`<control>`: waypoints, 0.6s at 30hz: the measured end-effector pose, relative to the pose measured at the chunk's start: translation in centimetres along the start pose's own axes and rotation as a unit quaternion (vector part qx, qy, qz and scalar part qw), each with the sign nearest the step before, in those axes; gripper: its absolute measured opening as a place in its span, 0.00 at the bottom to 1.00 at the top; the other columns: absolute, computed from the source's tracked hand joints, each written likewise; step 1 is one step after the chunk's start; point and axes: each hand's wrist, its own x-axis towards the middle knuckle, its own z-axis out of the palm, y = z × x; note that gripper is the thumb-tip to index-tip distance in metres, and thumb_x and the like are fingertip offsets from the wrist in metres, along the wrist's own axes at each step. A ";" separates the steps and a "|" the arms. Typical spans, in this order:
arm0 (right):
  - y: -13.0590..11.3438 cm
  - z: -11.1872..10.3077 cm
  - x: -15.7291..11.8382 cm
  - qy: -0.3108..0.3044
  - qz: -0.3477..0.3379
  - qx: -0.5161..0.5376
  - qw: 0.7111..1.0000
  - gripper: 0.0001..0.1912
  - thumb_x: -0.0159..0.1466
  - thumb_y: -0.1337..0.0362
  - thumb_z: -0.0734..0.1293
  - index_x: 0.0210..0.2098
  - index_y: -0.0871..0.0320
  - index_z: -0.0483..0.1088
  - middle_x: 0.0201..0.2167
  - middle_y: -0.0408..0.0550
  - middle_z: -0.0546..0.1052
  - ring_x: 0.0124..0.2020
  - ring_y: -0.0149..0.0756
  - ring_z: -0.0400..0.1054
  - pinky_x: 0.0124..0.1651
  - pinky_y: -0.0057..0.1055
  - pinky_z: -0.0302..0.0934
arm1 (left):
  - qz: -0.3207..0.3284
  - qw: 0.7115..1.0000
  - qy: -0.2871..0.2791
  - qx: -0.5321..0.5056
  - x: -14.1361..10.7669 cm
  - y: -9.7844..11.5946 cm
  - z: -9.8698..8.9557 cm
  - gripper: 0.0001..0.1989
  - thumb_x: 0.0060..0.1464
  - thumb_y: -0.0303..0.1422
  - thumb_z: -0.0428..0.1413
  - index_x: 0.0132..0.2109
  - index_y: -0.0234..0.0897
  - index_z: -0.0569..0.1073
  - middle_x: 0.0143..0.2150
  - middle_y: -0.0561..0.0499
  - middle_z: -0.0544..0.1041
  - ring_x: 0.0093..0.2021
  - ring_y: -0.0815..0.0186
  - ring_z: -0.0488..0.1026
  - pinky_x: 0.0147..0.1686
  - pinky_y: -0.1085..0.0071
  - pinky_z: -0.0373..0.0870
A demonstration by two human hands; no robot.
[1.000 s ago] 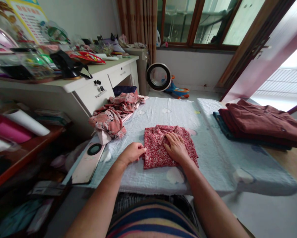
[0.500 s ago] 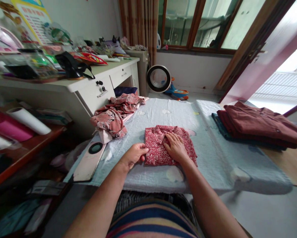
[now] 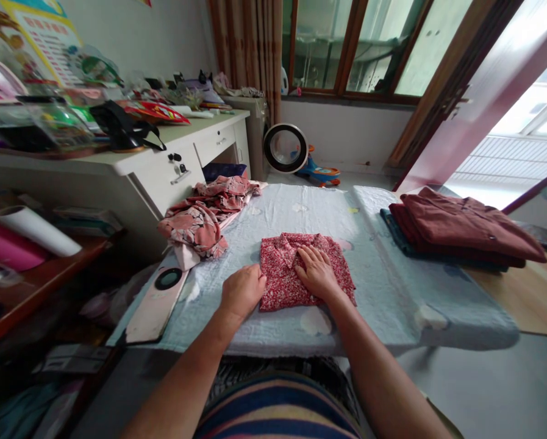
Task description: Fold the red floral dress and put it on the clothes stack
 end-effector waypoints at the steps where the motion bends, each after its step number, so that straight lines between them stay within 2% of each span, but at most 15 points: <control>1: 0.0 0.0 0.0 -0.001 0.001 -0.002 1.000 0.26 0.69 0.56 0.58 0.64 0.56 0.62 0.67 0.49 0.63 0.69 0.42 0.52 0.70 0.44 0.40 | 0.018 0.999 0.042 0.006 0.0 0.5 -0.1 0.09 0.61 0.35 0.51 0.40 0.38 0.75 0.40 0.43 0.78 0.42 0.57 0.74 0.42 0.65 0.66; 3: -0.1 0.0 0.1 -0.001 0.002 -0.004 1.000 0.26 0.69 0.57 0.58 0.64 0.56 0.62 0.67 0.49 0.63 0.69 0.42 0.52 0.70 0.44 0.40 | 0.081 0.991 0.102 0.003 0.4 1.6 0.0 0.08 0.62 0.32 0.51 0.43 0.37 0.74 0.45 0.43 0.76 0.48 0.56 0.71 0.48 0.63 0.66; 4: 0.0 0.1 0.1 0.000 0.002 -0.004 1.000 0.25 0.69 0.57 0.58 0.64 0.56 0.62 0.67 0.49 0.63 0.69 0.42 0.52 0.70 0.44 0.40 | 0.120 0.986 0.115 -0.004 0.7 2.0 0.3 0.08 0.62 0.31 0.50 0.44 0.37 0.73 0.47 0.42 0.76 0.50 0.56 0.70 0.51 0.62 0.65; 6: 0.0 0.1 0.1 0.000 0.003 -0.004 1.000 0.25 0.70 0.57 0.58 0.64 0.56 0.62 0.67 0.49 0.64 0.69 0.42 0.52 0.70 0.43 0.40 | 0.184 0.976 0.113 -0.020 1.3 2.7 1.1 0.10 0.62 0.30 0.50 0.48 0.37 0.73 0.51 0.42 0.75 0.53 0.56 0.69 0.55 0.61 0.63; 8: 0.0 0.1 0.0 0.000 0.004 -0.004 1.000 0.26 0.70 0.57 0.58 0.65 0.56 0.62 0.67 0.49 0.64 0.69 0.42 0.52 0.70 0.43 0.40 | 0.205 0.973 0.098 -0.029 2.0 2.8 2.2 0.11 0.62 0.29 0.50 0.50 0.37 0.72 0.53 0.43 0.74 0.55 0.57 0.68 0.56 0.61 0.62; 12: 0.0 0.1 0.0 -0.001 0.007 -0.001 1.000 0.26 0.69 0.57 0.58 0.65 0.55 0.62 0.67 0.48 0.63 0.69 0.41 0.51 0.70 0.43 0.39 | 0.159 0.982 0.098 -0.030 3.1 2.1 3.2 0.12 0.64 0.31 0.49 0.52 0.37 0.71 0.52 0.44 0.75 0.53 0.57 0.70 0.53 0.62 0.63; 15: 0.0 0.1 0.0 -0.003 0.008 0.000 1.000 0.26 0.69 0.56 0.59 0.65 0.55 0.62 0.67 0.47 0.63 0.69 0.41 0.51 0.70 0.43 0.39 | 0.116 0.989 0.092 -0.015 4.1 1.5 2.8 0.11 0.65 0.34 0.48 0.48 0.37 0.72 0.47 0.43 0.76 0.49 0.57 0.72 0.49 0.63 0.64; 18: 0.0 0.1 0.0 -0.005 0.010 0.002 1.000 0.26 0.69 0.56 0.59 0.65 0.55 0.62 0.67 0.47 0.63 0.69 0.42 0.51 0.70 0.43 0.39 | 0.110 0.989 0.101 -0.001 5.6 1.2 2.1 0.12 0.66 0.34 0.46 0.43 0.37 0.73 0.45 0.43 0.77 0.47 0.56 0.72 0.49 0.63 0.64</control>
